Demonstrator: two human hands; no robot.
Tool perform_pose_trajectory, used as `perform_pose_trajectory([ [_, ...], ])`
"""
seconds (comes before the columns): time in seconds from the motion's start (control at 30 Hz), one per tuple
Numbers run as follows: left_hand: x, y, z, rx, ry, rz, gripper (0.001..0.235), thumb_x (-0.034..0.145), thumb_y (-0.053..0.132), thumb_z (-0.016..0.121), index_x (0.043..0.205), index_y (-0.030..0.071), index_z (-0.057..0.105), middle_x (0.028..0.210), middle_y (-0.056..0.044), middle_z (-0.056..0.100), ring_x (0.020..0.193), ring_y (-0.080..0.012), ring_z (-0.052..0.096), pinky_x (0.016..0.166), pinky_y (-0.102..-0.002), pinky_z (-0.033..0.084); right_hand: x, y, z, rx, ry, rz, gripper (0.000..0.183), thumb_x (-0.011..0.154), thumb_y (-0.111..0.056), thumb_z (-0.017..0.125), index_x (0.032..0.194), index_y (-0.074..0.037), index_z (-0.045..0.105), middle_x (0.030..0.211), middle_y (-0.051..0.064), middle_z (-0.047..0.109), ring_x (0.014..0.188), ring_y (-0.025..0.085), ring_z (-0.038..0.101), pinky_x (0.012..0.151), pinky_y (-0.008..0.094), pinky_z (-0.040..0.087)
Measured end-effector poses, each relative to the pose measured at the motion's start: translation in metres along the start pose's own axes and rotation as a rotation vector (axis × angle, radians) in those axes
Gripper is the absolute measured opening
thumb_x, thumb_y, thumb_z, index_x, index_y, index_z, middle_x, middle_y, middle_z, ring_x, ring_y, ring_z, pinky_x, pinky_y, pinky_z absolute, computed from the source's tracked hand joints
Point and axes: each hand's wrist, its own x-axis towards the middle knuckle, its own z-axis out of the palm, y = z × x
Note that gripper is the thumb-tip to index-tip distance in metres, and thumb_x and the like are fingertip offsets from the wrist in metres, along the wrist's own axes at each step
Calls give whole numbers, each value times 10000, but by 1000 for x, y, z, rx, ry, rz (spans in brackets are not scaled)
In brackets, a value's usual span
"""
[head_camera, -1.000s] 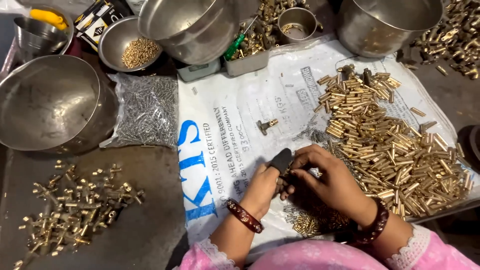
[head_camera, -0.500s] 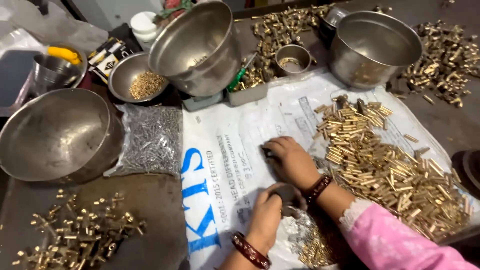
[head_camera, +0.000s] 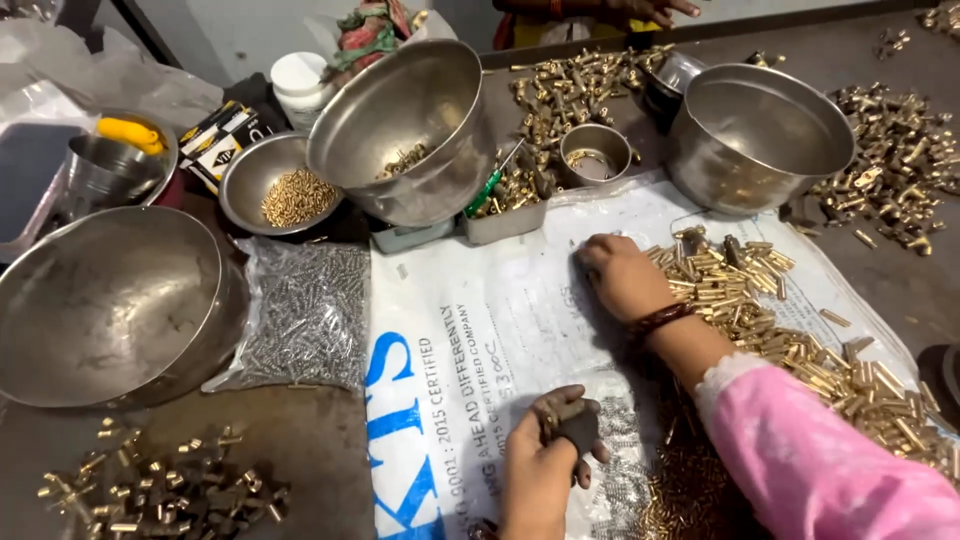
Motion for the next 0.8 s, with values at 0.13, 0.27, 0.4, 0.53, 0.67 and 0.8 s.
perform_pose_trajectory([
  [0.13, 4, -4, -4, 26, -50, 75, 465, 832, -63, 593, 1281, 56, 604, 964, -43, 731, 609, -149, 679, 423, -263, 424, -16, -33, -15, -193, -178, 26, 242, 926, -107, 588, 1140, -80, 697, 1155, 87, 684, 1123, 297, 665, 970, 386, 549],
  [0.27, 17, -32, -13, 128, -97, -10, 423, 877, -30, 597, 1299, -20, 606, 819, -120, 687, 538, -152, 621, 398, -258, 404, -56, -61, -70, 370, -304, 208, 223, 884, -143, 662, 1088, -86, 733, 1067, 100, 719, 1004, 283, 696, 874, 387, 555],
  [0.4, 15, -41, -10, 333, -11, 75, 527, 785, -61, 612, 1302, 31, 573, 838, -89, 694, 535, -128, 557, 439, -269, 429, -124, -97, -116, 1042, -286, 165, 135, 858, -67, 767, 990, -48, 787, 995, 57, 814, 944, 167, 768, 881, 324, 604],
  [0.53, 8, -34, -11, 331, -169, 93, 412, 770, -15, 611, 1175, -29, 685, 913, -97, 760, 669, -96, 703, 580, -269, 582, -155, -90, -103, 1049, -170, 184, 128, 828, -39, 792, 955, -26, 784, 999, 45, 794, 948, 157, 754, 865, 321, 596],
  [0.67, -16, -7, 6, 961, -48, 246, 295, 738, 109, 721, 1019, 19, 735, 709, -168, 685, 590, -129, 581, 563, -309, 490, -174, -84, -96, 1305, -148, 542, 139, 820, -1, 783, 959, 11, 780, 946, 82, 792, 888, 149, 734, 846, 315, 599],
  [0.8, -22, -10, 4, 965, -227, 642, 268, 739, 128, 757, 975, 4, 735, 803, -118, 712, 703, -112, 647, 640, -300, 529, -188, -90, -97, 1386, -79, 523, 118, 831, 4, 773, 947, 28, 771, 941, 88, 776, 869, 154, 737, 812, 312, 607],
])
